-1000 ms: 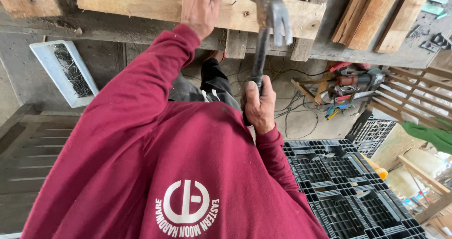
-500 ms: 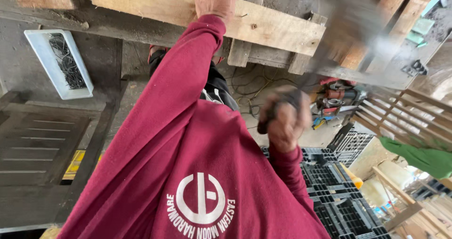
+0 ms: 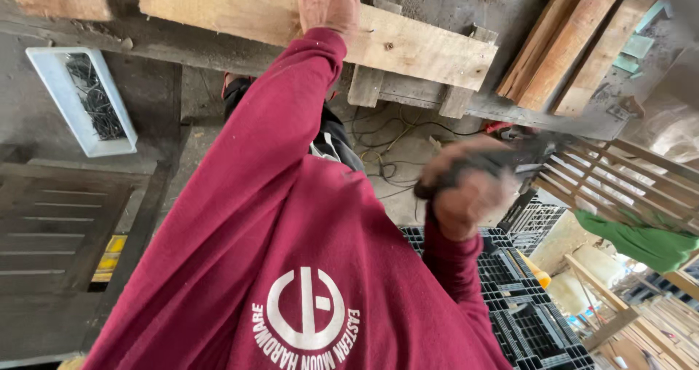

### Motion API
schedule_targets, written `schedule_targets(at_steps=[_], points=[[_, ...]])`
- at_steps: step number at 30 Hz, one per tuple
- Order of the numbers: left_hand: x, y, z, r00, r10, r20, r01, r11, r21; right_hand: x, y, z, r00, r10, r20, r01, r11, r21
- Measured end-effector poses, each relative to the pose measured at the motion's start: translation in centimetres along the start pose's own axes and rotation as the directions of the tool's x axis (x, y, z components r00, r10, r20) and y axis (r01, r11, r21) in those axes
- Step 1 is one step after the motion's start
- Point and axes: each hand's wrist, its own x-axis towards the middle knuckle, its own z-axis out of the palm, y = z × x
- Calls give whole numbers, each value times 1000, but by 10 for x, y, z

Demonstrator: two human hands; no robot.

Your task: The person hammers nails into wooden planks and blocks on a workbench, handling various pieces of lumber and a container of nails.

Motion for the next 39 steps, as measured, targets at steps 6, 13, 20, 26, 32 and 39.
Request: schedule_targets(at_steps=[6,13,20,26,32,39], points=[[-5,-1,1,996,53,-69,-55,998,-31,-24,43,40,912,343,-225,-408,818,-407],[11,4,-17,987,40,-156,-36,999,28,-19,-22,42,904,269,-333,-265,962,59],[2,-2,-9,998,-55,-9,53,984,-167,-11,34,46,942,210,-263,-296,890,-347],[1,19,-36,977,0,-212,-55,966,-252,-39,47,69,538,740,-405,-805,593,15],[2,5,-21,970,25,-242,-82,970,-229,-51,52,76,737,461,-495,-507,861,46],[14,-4,-19,993,-77,84,94,971,-218,-55,111,59,590,701,-400,-794,594,-131]])
